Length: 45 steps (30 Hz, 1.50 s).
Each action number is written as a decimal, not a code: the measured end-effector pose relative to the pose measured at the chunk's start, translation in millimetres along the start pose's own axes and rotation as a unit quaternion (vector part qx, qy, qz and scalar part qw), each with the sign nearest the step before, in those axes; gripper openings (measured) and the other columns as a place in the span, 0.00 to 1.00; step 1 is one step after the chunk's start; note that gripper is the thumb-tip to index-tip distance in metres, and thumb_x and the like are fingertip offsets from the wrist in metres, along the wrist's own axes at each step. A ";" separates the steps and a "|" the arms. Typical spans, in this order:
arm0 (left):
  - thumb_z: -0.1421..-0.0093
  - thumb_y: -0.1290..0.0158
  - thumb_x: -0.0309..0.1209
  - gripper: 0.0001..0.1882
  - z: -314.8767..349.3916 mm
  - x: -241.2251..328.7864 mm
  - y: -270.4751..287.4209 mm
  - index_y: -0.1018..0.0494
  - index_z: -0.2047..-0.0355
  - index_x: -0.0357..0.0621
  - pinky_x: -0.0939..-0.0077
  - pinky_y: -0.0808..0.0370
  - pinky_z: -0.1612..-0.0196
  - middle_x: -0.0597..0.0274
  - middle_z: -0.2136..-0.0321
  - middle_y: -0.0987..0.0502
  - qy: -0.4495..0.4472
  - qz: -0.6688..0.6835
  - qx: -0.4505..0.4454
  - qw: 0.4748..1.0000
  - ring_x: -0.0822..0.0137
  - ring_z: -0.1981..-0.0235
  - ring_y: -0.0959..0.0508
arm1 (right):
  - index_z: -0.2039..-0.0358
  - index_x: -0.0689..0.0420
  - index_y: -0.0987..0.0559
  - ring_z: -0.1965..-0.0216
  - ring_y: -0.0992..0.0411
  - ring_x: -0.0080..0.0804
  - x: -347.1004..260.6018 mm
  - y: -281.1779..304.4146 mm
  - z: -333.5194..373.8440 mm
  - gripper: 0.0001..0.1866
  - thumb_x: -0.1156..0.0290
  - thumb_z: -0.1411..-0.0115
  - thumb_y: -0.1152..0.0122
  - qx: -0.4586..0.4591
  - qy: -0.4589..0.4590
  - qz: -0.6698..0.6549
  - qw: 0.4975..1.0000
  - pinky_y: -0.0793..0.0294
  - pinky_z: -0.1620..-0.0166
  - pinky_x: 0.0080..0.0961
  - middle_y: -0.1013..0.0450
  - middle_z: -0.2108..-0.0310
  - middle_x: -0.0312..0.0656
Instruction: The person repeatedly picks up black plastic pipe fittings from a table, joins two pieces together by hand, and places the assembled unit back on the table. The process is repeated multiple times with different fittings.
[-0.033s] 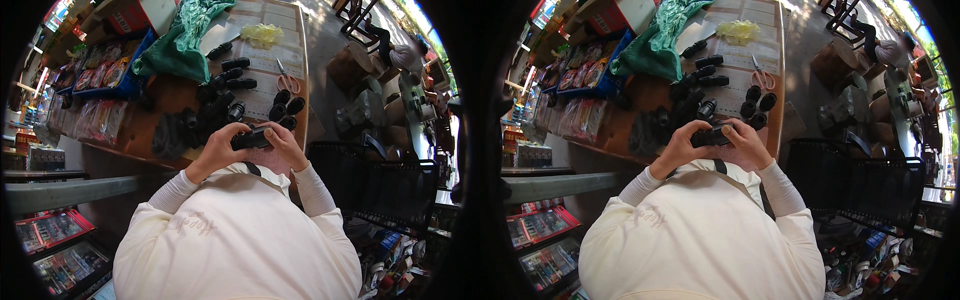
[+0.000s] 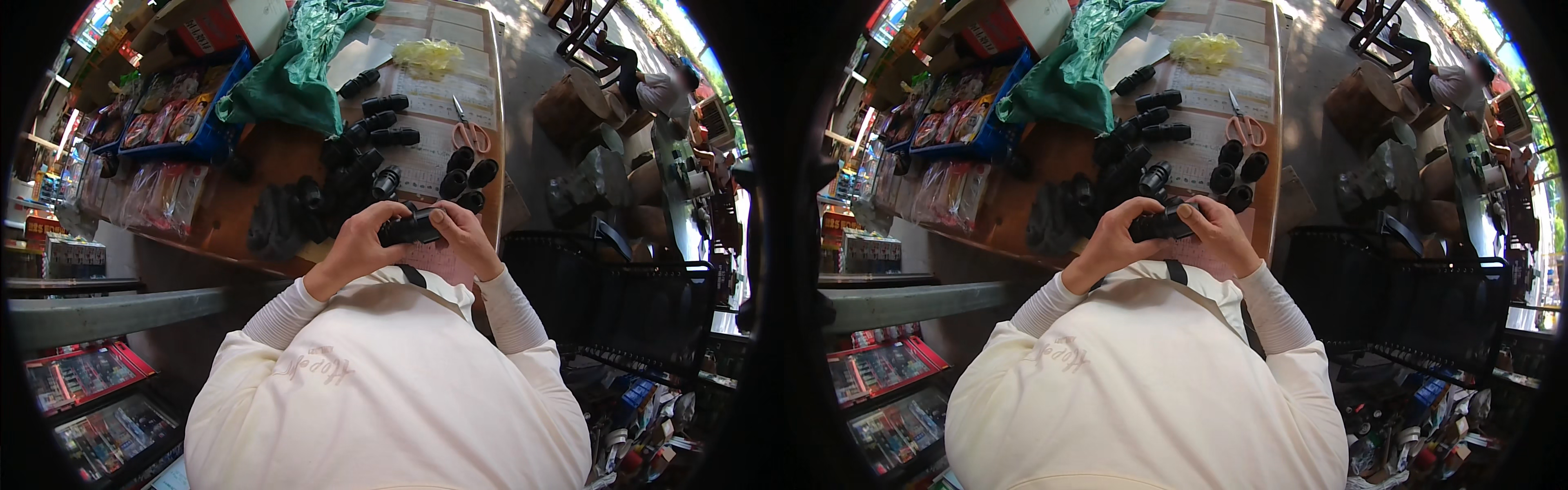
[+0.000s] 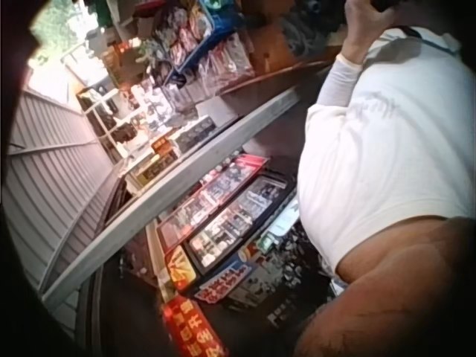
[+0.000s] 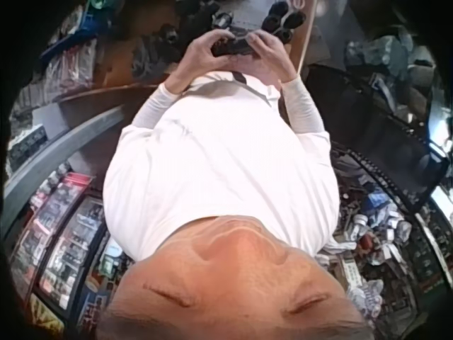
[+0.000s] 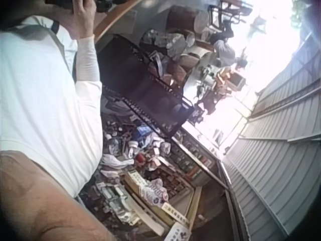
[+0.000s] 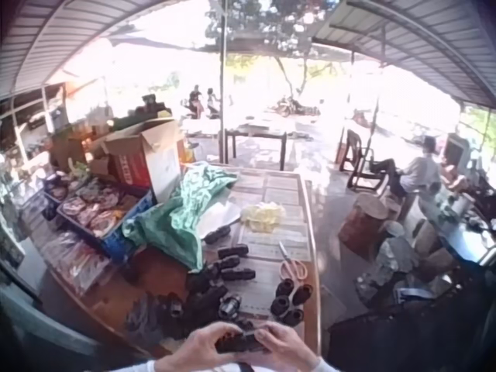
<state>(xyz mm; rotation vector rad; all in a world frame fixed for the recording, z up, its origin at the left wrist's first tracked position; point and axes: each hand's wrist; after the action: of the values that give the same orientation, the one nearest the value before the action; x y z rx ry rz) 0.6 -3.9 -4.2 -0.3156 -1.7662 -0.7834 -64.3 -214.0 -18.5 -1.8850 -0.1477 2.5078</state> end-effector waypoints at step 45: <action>0.46 0.39 0.28 0.21 7.2 0.8 3.4 0.27 0.51 0.43 0.80 0.28 0.58 0.67 0.63 0.26 0.145 0.134 -0.078 0.977 0.76 0.62 0.26 | 0.44 0.55 0.33 0.57 0.27 0.22 10.9 3.4 6.3 0.26 0.52 0.36 0.44 -0.004 0.058 -0.143 0.988 0.24 0.60 0.18 0.30 0.55 0.39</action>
<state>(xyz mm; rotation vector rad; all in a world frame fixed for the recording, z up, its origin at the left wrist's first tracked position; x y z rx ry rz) -3.2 3.2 -3.4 -0.5069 -1.3584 -0.7342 -73.2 -217.2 -27.5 -1.8531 -0.3971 2.2087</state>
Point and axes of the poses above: each hand's wrist, its own z-axis away from the middle knuckle, its own y-axis out of the back of the hand, x = y × z
